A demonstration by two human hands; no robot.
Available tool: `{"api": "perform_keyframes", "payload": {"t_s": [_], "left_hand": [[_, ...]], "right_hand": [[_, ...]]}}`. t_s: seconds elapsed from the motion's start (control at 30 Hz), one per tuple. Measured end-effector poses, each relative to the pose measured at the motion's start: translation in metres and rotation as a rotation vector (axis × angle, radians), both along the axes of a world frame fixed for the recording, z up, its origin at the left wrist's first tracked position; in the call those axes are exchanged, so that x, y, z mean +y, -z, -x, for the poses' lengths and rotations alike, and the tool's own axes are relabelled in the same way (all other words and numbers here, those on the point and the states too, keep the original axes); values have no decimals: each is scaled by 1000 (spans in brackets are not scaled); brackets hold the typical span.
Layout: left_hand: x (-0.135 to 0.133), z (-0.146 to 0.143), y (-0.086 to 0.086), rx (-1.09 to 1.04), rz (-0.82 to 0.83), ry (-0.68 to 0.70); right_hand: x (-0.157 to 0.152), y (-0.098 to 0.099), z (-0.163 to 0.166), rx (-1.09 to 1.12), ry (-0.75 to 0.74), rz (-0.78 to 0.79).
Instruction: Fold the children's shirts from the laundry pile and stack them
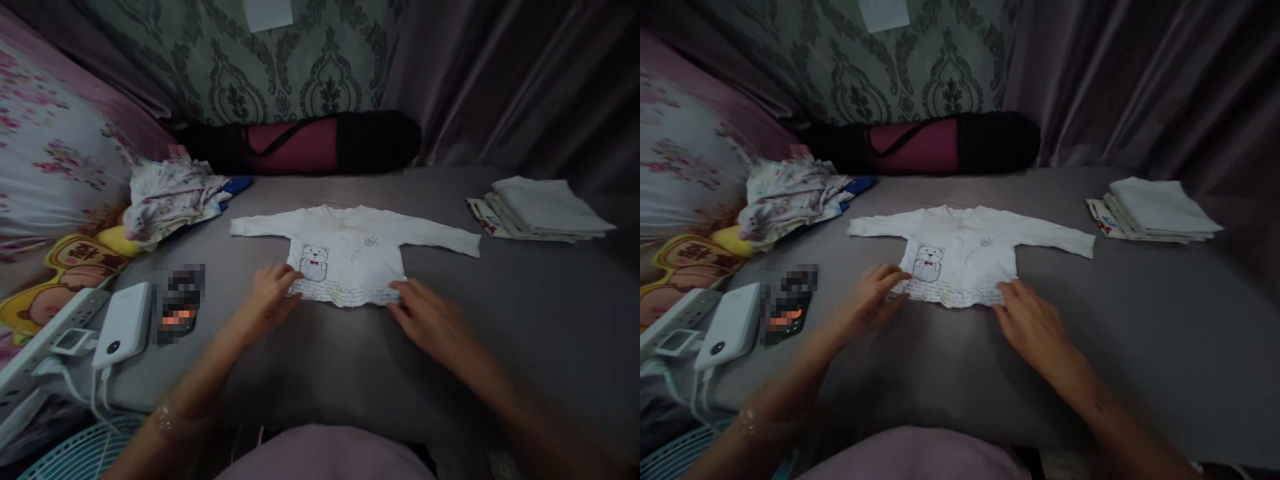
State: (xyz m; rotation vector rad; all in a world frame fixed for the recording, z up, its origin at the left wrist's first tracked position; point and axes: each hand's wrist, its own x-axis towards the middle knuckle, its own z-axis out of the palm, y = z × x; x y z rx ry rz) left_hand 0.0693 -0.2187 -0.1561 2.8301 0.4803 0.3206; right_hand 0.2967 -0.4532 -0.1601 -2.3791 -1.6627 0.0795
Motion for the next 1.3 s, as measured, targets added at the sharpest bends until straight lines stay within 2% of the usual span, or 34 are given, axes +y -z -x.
{"api": "perform_keyframes", "payload": {"t_s": [0.07, 0.17, 0.3, 0.43, 0.6, 0.77, 0.83, 0.9, 0.97, 1.07, 1.17, 1.3], "left_hand": [[-16, -23, 4, -40, 86, 121], [-32, -49, 14, 16, 209, 188], [-35, -56, 25, 58, 302, 90], [-34, -52, 26, 53, 332, 64], [-35, -57, 19, 53, 336, 69], [-37, -58, 9, -41, 362, 59], [-39, -55, 6, -27, 357, 132], [-37, -51, 1, 33, 371, 252], [-30, -50, -5, 79, 417, 289], [-3, -60, -15, 52, 459, 148], [42, -90, -20, -7, 412, 37], [102, -142, -7, -31, 255, -119]], "right_hand": [[24, -5, 16, 94, -191, -65], [52, -3, 31, 145, -275, -31], [62, 10, 27, 185, -296, -1], [64, 17, 15, 328, -254, -49], [74, 5, 5, 681, -80, -49], [77, -9, 6, 702, -40, -95], [74, -11, 8, 674, -60, -86], [72, -10, 7, 664, -151, -18], [74, -8, 1, 671, -252, 68], [91, -3, -24, 696, -250, 76], [126, 3, -62, 625, -99, -8], [173, 6, -106, 306, 198, -46]]}}
